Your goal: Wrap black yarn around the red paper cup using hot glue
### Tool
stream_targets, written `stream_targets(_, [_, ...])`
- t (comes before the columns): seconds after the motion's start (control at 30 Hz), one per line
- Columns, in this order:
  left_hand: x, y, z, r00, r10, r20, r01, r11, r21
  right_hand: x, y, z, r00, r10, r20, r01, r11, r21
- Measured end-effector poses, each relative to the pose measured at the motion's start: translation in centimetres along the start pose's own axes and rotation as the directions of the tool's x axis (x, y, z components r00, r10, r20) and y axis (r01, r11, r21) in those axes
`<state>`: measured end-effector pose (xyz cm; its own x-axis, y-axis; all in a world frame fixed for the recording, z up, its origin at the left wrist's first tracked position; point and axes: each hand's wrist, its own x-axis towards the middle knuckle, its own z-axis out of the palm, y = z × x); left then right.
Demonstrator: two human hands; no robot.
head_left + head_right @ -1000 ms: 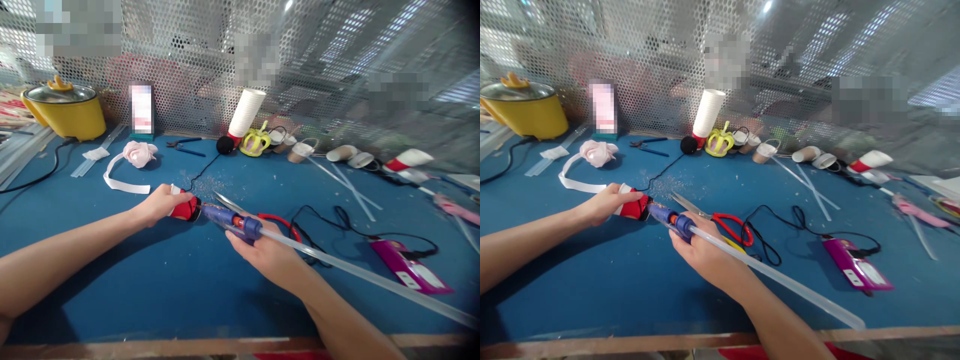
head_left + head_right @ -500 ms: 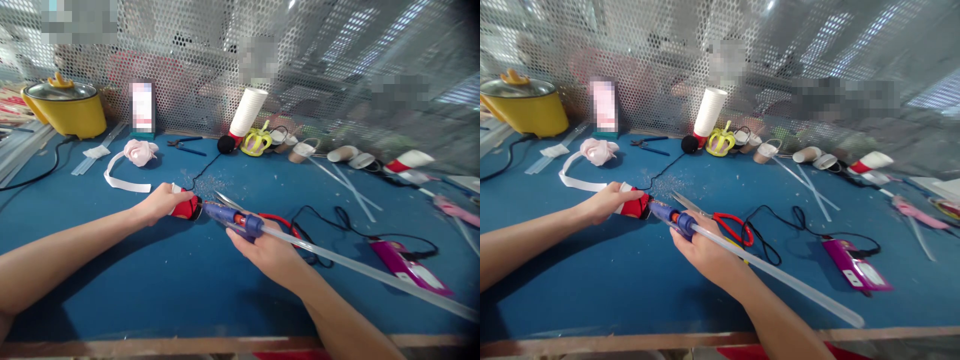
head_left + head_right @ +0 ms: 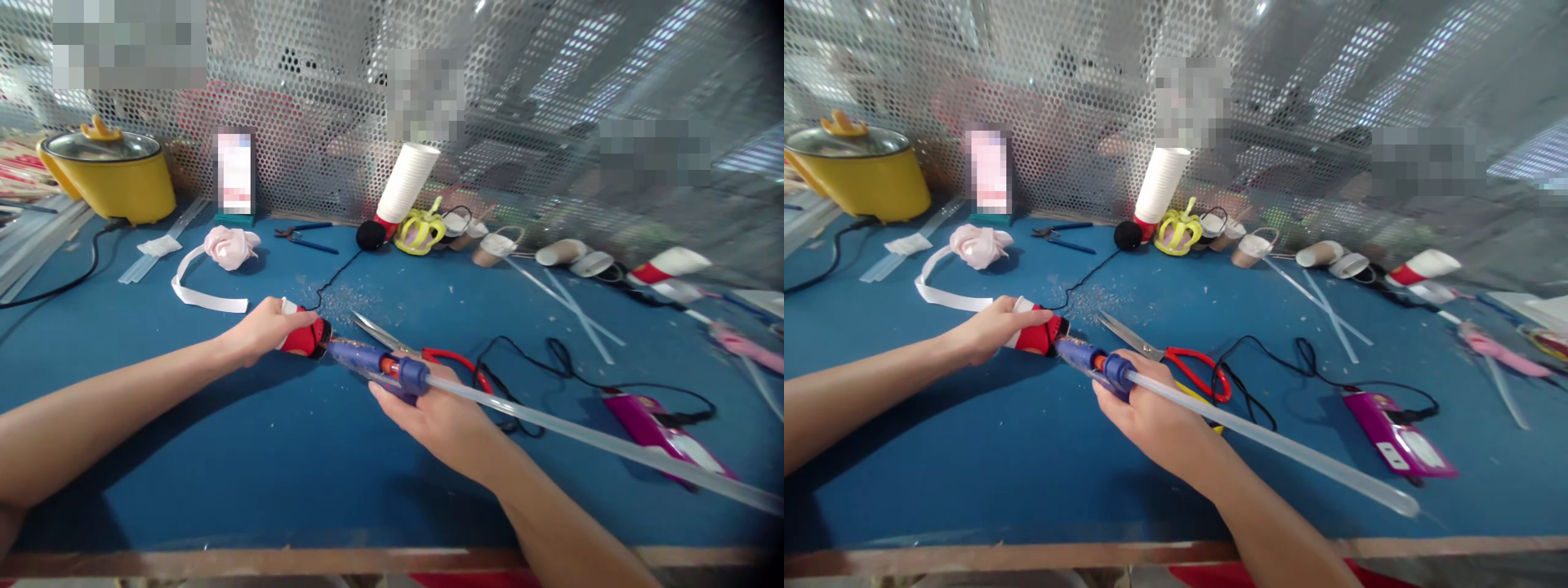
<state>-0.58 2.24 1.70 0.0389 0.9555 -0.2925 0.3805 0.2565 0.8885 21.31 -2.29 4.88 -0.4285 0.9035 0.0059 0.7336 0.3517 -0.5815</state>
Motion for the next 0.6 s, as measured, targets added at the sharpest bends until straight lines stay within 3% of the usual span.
stream_targets(0.2, [-0.2,0.1,-0.1,1.000,-0.025,0.004,0.025,0.998,0.060,0.3,0.6,0.3,0.994,-0.059,-0.096,0.050,0.994,-0.098])
stream_targets(0.4, [0.0,0.1,0.0,1.000,-0.004,0.014,0.004,0.999,0.041,0.3,0.0,-0.1,0.999,-0.034,-0.028,0.034,0.999,-0.032])
stream_targets(0.6, [0.2,-0.2,0.0,0.999,0.044,0.007,-0.044,0.999,-0.017,-0.2,-0.7,-0.3,0.997,-0.064,-0.030,0.062,0.995,-0.079])
